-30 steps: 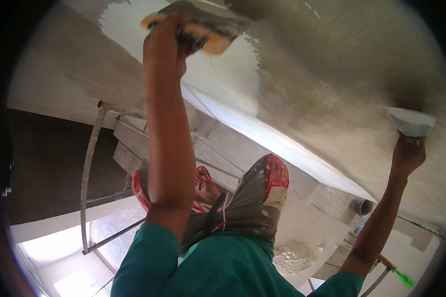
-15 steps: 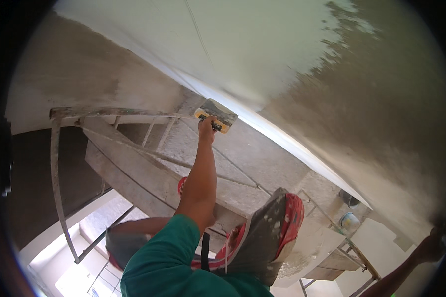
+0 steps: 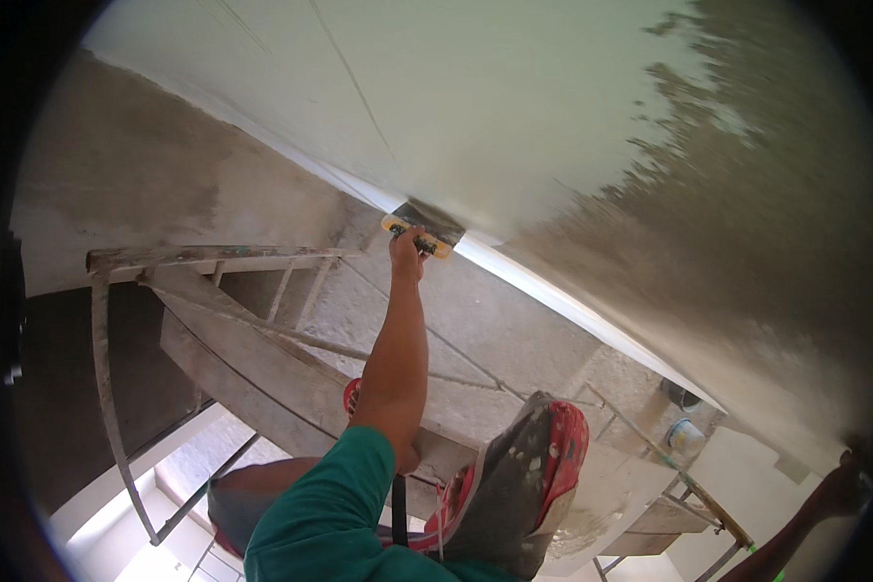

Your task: The person applies white plaster to a ceiling using a trowel and hawk. They repeatedly scoop plaster from the hawk and spread it across the ceiling surface in smooth strokes.

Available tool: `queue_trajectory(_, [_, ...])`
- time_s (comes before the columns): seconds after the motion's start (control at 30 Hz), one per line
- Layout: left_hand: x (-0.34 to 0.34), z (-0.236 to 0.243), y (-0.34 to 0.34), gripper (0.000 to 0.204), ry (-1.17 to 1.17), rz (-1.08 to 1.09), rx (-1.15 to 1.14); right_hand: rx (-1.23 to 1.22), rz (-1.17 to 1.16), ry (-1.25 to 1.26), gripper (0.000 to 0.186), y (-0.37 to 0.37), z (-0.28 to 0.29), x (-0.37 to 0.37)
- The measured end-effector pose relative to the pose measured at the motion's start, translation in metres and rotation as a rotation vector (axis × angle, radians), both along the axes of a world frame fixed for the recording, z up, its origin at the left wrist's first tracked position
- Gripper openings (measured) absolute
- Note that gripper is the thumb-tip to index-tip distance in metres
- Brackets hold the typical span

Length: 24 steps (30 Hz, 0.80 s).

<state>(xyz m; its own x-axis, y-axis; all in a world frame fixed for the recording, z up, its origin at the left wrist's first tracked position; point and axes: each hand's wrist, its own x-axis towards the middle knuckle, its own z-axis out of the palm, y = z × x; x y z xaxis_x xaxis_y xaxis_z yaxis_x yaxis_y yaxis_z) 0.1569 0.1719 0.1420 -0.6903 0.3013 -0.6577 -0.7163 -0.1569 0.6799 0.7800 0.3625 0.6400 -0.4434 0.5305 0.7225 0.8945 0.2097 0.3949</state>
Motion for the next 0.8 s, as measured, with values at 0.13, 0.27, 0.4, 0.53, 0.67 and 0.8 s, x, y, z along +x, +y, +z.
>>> queue_trajectory(0.13, [0.000,0.079,-0.003,0.021,0.094,-0.092,0.091,0.043,0.068,-0.086,0.024,0.022,-0.001,0.030])
queue_trajectory(0.27, [-0.008,0.233,0.000,0.013,0.251,-0.133,0.113,-0.231,0.299,0.615,0.031,0.037,-0.036,0.038])
queue_trajectory(0.4, [0.008,0.428,0.014,0.017,0.442,-0.140,0.047,-0.289,0.364,0.694,0.034,0.011,-0.019,-0.016])
queue_trajectory(0.53, [0.021,0.604,0.012,0.019,0.694,-0.265,0.033,-0.271,0.237,0.638,0.040,-0.015,0.012,-0.058])
queue_trajectory(0.67, [0.035,0.689,0.004,0.023,0.859,-0.294,0.089,-0.239,0.271,0.593,0.041,-0.017,0.016,-0.066])
queue_trajectory(0.8, [0.020,0.632,-0.024,0.022,0.938,-0.228,0.212,-0.196,0.148,0.498,0.042,-0.005,0.009,-0.060])
